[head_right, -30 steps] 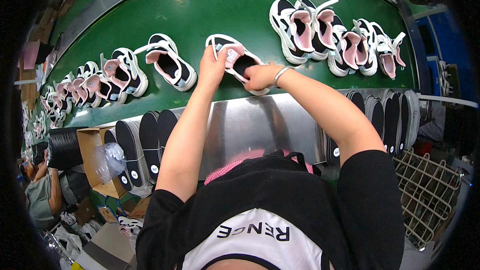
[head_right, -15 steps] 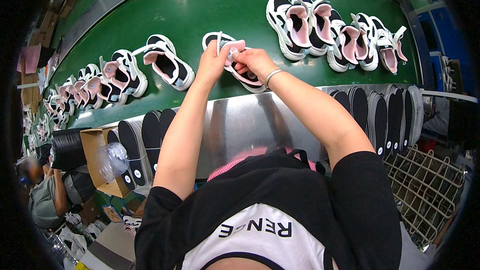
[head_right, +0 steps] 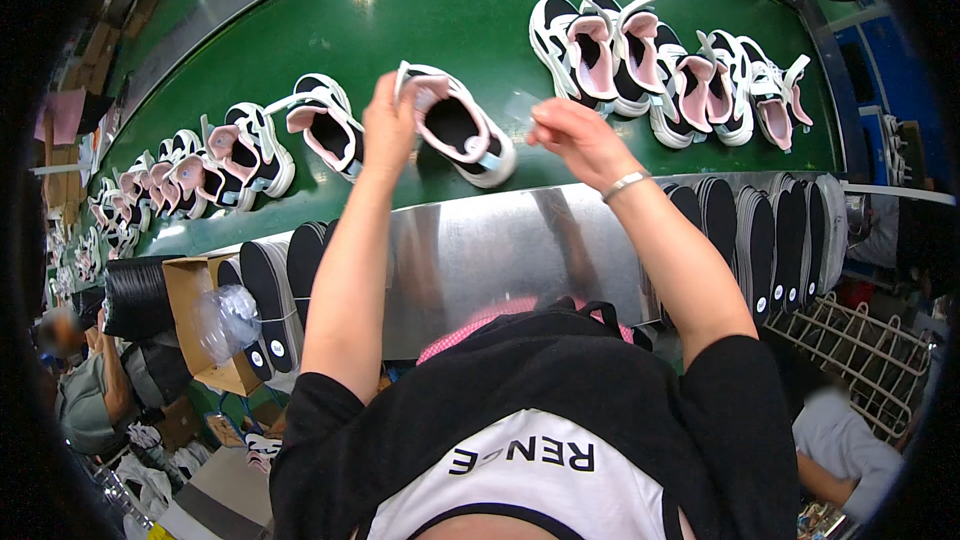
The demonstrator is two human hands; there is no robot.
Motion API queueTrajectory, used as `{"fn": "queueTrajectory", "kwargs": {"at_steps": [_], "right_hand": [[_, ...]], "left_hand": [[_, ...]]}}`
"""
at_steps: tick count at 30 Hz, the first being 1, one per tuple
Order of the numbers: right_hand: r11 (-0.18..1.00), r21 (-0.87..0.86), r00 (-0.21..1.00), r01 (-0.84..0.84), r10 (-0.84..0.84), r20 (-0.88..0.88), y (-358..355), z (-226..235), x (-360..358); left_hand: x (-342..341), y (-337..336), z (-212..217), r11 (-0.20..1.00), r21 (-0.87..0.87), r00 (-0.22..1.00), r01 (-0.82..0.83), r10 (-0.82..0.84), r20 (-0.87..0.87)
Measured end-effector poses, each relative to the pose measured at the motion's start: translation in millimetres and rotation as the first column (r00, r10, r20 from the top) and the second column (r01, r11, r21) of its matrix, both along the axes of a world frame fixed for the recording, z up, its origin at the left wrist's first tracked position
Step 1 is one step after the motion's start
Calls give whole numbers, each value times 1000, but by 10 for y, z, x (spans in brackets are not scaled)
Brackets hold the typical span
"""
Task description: The person inserts insoles into shoes and places the shoes onto a conveyor belt. The person handles several shoes, placing an insole into each one, and also moves a blue and white checkered cloth from a shelf.
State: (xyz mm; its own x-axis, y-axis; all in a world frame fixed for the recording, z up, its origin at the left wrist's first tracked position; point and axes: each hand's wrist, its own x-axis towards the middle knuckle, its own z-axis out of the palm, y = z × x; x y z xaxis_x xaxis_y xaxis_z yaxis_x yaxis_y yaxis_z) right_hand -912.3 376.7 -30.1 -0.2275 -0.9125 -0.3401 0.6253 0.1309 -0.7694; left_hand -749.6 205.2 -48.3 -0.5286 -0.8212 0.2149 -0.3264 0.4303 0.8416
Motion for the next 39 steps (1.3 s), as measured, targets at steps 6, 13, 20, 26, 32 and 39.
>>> {"fn": "queueTrajectory", "kwargs": {"at_steps": [6, 13, 20, 26, 32, 39], "right_hand": [[972, 202, 879, 122, -11, -477, 610, 114, 85], [982, 191, 730, -2, 132, -670, 610, 291, 524], [957, 257, 557, 136, 141, -819, 1100, 61, 169], [927, 244, 189, 286, 195, -962, 1897, -136, -132], [858, 314, 7, 408, 341, -940, 2158, -72, 6], [687, 413, -37, 598, 538, -842, 2027, 22, 108]], "left_hand": [[26, -280, 208, 790, -588, 965, -173, 255, 59], [118, 1119, 305, 758, 341, 830, 555, -530, -173], [1319, 697, 754, 950, 63, 952, -307, 306, 29], [2941, 547, 1070, 265, -762, 129, -591, 964, 234], [1889, 401, 1010, 535, -688, 674, -490, 734, 91], [-168, 793, 383, 910, -139, 918, 391, -376, 127]]}}
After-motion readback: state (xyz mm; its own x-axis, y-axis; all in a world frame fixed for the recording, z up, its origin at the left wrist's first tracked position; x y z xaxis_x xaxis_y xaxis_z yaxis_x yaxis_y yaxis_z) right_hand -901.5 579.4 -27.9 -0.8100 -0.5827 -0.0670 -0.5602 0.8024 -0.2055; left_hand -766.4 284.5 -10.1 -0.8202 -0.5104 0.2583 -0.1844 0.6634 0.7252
